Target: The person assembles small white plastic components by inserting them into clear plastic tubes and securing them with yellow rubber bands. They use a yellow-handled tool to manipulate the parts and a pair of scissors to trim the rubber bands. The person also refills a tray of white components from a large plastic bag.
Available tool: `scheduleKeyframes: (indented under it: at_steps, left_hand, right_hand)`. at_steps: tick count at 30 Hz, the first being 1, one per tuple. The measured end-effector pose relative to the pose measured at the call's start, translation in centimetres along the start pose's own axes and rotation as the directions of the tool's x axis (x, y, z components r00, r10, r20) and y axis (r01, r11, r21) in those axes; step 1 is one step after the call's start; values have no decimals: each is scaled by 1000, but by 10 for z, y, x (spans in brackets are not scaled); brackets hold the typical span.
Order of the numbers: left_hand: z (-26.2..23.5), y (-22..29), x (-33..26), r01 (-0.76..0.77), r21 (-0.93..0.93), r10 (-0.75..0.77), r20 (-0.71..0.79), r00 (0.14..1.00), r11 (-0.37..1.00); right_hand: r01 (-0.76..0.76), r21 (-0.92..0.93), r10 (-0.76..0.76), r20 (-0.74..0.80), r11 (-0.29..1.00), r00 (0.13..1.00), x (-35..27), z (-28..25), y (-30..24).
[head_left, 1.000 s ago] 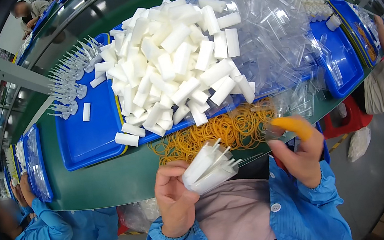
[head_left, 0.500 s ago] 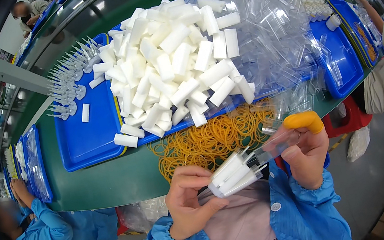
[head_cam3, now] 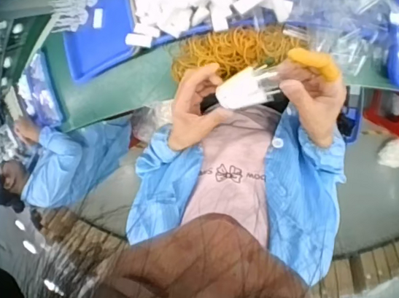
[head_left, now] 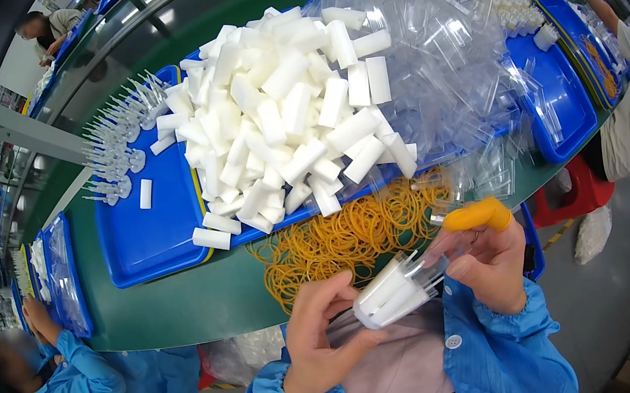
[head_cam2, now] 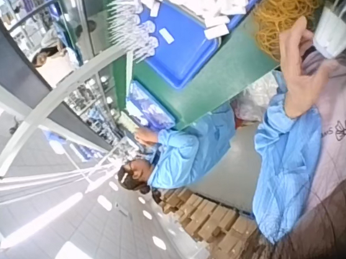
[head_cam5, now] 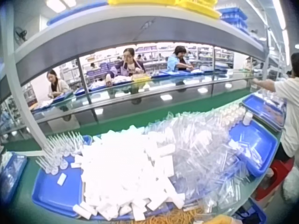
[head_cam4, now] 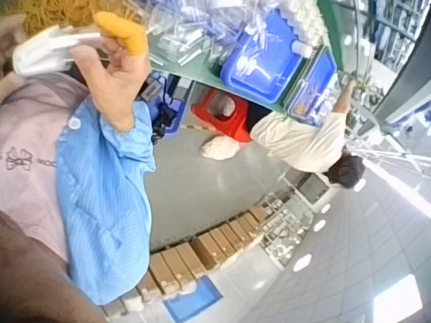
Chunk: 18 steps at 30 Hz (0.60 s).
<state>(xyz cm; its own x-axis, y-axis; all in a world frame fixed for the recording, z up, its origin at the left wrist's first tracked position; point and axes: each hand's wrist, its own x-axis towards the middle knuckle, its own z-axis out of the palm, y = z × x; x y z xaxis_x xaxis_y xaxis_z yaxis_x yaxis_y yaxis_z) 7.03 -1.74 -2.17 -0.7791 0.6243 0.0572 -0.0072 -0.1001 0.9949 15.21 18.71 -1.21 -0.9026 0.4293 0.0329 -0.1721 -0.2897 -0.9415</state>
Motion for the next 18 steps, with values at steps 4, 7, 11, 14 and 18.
scheduleKeyframes:
  at_steps: [4, 7, 11, 14, 18]
  left_hand:
    - [-2, 14, 4, -138, 370, 93, 135, 986, 919]
    - [2, 15, 7, -190, 372, 137, 164, 977, 909]
    - [2, 12, 4, -211, 374, 154, 176, 972, 903]
    - [-2, 8, 5, -277, 397, 202, 220, 954, 875]
    - [-6, 1, 8, -361, 435, 245, 299, 922, 825]
  right_hand:
    - [10, 33, -11, 29, 999, 1000, -1, -1, 1]
    - [14, -25, -14, -6, 1000, 1000, -3, 2, -4]
    - [82, 33, -81, -52, 996, 995, -4, 11, -6]
    - [91, 4, -91, -34, 996, 995, -5, 11, -8]
    - [176, -248, -147, 134, 953, 980, 3, -2, -13]
